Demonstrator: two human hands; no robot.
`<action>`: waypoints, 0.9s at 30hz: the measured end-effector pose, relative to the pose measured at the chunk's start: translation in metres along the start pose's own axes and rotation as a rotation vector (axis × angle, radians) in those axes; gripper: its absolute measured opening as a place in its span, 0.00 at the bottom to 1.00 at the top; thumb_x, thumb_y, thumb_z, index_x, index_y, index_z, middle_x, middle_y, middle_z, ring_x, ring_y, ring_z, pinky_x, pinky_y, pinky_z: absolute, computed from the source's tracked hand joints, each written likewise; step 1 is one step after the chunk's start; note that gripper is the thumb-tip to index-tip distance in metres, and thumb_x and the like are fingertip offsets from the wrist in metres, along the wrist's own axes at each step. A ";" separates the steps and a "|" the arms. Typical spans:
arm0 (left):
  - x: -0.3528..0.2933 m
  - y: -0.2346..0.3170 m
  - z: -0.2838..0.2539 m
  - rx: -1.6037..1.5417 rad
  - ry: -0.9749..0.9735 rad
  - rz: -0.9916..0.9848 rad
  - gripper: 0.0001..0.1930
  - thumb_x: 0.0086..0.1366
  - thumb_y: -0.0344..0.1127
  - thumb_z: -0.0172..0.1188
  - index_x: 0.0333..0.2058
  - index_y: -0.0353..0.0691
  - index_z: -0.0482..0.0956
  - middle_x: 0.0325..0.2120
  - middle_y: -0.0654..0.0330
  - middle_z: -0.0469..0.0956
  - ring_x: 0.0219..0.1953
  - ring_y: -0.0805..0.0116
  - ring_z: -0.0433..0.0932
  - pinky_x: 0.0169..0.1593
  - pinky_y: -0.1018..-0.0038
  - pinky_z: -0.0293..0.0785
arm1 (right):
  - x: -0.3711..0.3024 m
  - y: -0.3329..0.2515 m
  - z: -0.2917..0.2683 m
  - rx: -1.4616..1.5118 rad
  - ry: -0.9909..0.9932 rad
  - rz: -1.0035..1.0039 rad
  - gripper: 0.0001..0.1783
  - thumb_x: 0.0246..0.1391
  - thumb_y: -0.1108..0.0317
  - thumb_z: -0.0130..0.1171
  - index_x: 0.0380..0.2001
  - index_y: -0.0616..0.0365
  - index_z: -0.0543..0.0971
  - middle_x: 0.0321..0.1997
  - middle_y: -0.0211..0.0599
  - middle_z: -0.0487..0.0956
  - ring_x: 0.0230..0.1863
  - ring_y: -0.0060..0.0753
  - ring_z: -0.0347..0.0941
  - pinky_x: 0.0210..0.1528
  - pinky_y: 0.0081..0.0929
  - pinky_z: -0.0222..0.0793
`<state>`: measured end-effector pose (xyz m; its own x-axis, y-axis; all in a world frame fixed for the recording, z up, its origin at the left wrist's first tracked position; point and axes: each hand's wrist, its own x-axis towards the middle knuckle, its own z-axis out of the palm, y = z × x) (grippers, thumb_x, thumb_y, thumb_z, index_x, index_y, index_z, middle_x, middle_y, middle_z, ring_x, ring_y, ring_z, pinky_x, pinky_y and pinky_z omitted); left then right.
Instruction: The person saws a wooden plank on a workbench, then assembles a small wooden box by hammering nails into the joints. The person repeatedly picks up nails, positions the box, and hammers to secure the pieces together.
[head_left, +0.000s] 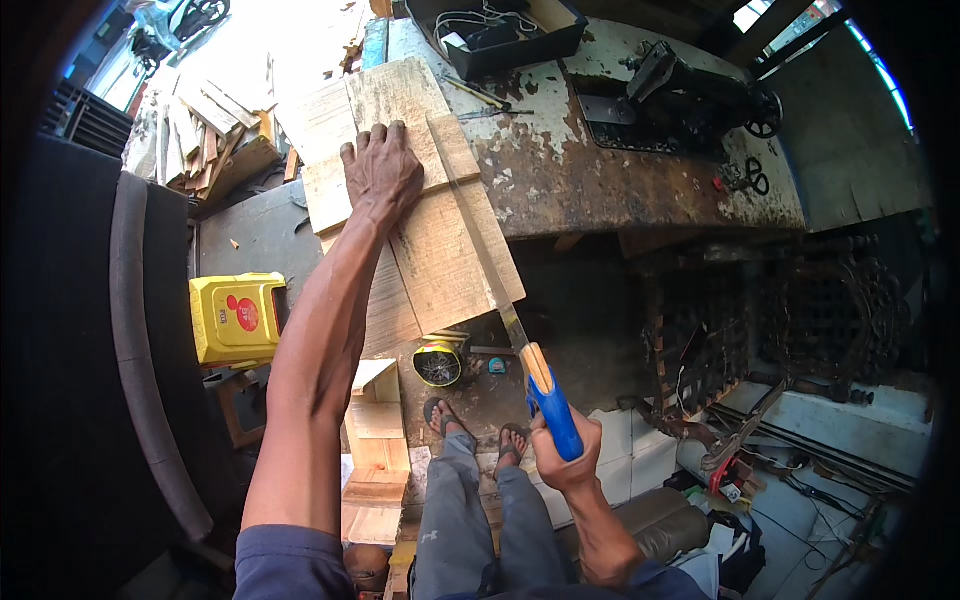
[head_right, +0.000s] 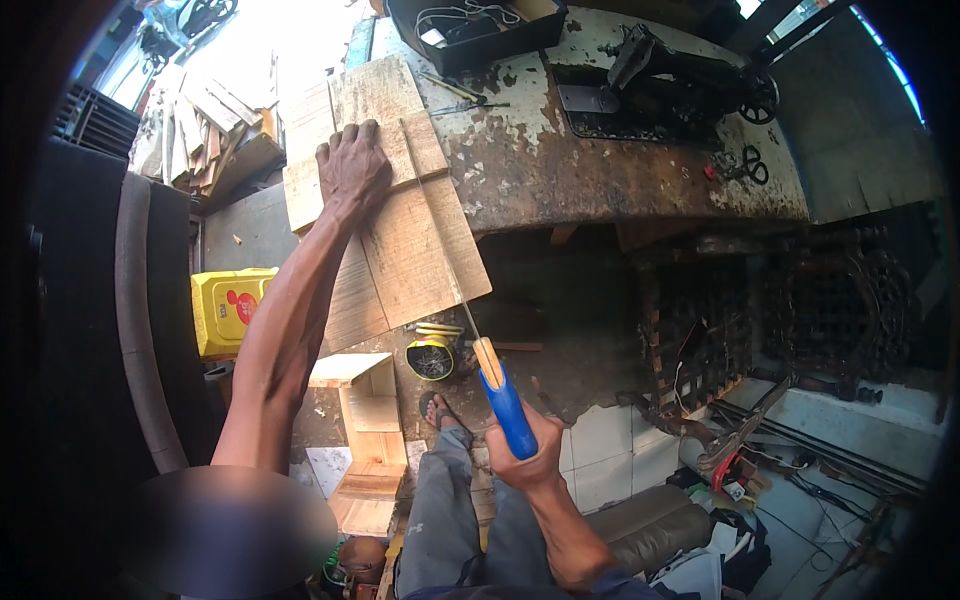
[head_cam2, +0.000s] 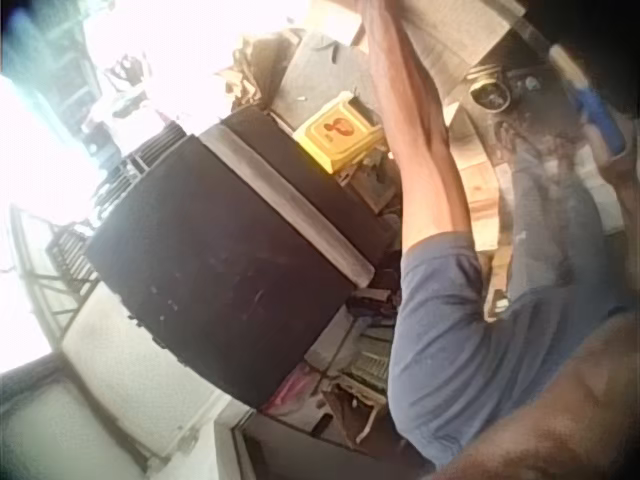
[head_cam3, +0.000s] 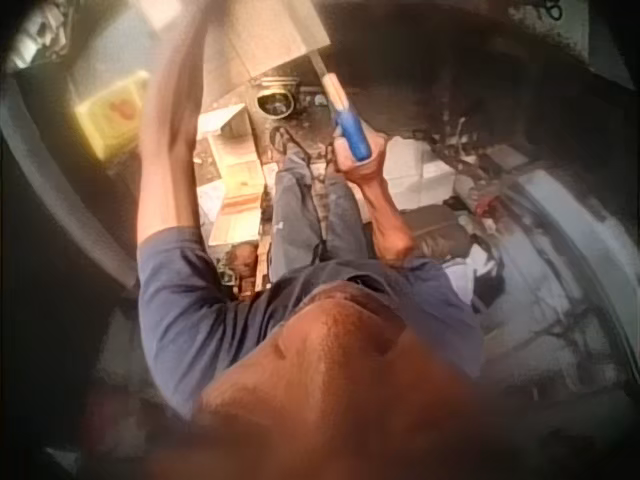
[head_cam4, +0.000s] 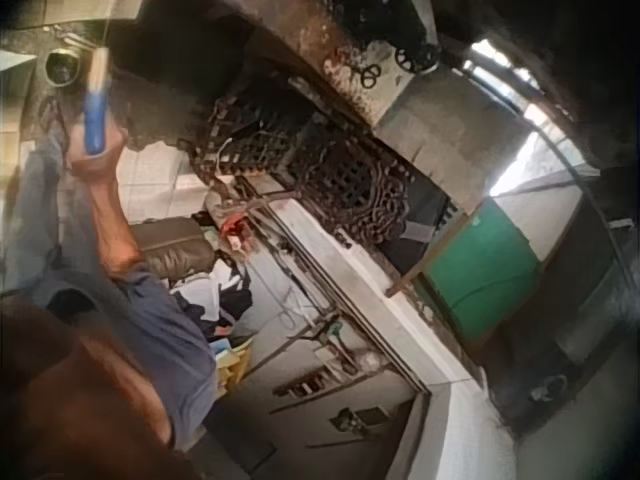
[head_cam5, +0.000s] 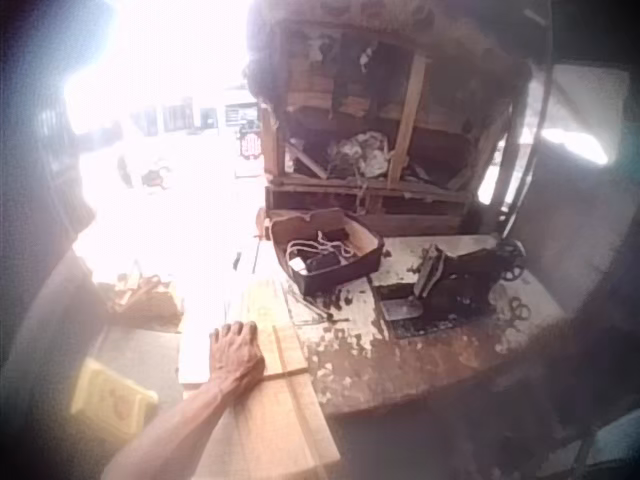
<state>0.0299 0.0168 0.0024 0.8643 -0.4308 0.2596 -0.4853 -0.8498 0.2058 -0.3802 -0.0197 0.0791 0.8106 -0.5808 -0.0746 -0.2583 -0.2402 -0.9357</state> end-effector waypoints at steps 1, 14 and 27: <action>-0.002 -0.008 0.000 -0.002 0.005 0.013 0.19 0.69 0.39 0.45 0.54 0.41 0.77 0.51 0.51 0.78 0.57 0.53 0.74 0.63 0.52 0.59 | -0.037 -0.015 -0.006 -0.040 0.049 -0.016 0.02 0.47 0.76 0.56 0.24 0.61 0.77 0.16 0.37 0.73 0.15 0.27 0.72 0.22 0.28 0.68; -0.003 0.007 -0.007 -0.006 -0.039 0.024 0.22 0.68 0.38 0.48 0.59 0.42 0.75 0.53 0.51 0.78 0.59 0.52 0.73 0.64 0.53 0.59 | -0.021 -0.029 -0.011 -0.088 -0.006 -0.012 0.10 0.47 0.78 0.54 0.32 0.66 0.83 0.21 0.41 0.80 0.22 0.32 0.82 0.28 0.27 0.75; -0.003 -0.001 -0.001 -0.018 0.024 0.038 0.20 0.67 0.37 0.46 0.55 0.40 0.76 0.50 0.49 0.78 0.57 0.53 0.74 0.64 0.53 0.57 | 0.007 -0.009 0.009 0.041 -0.013 0.104 0.02 0.46 0.76 0.57 0.24 0.63 0.77 0.16 0.38 0.74 0.15 0.30 0.74 0.21 0.29 0.69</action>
<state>0.0278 0.0195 0.0024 0.8421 -0.4549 0.2897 -0.5200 -0.8274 0.2121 -0.3675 -0.0142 0.0837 0.7871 -0.5910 -0.1767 -0.3202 -0.1467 -0.9359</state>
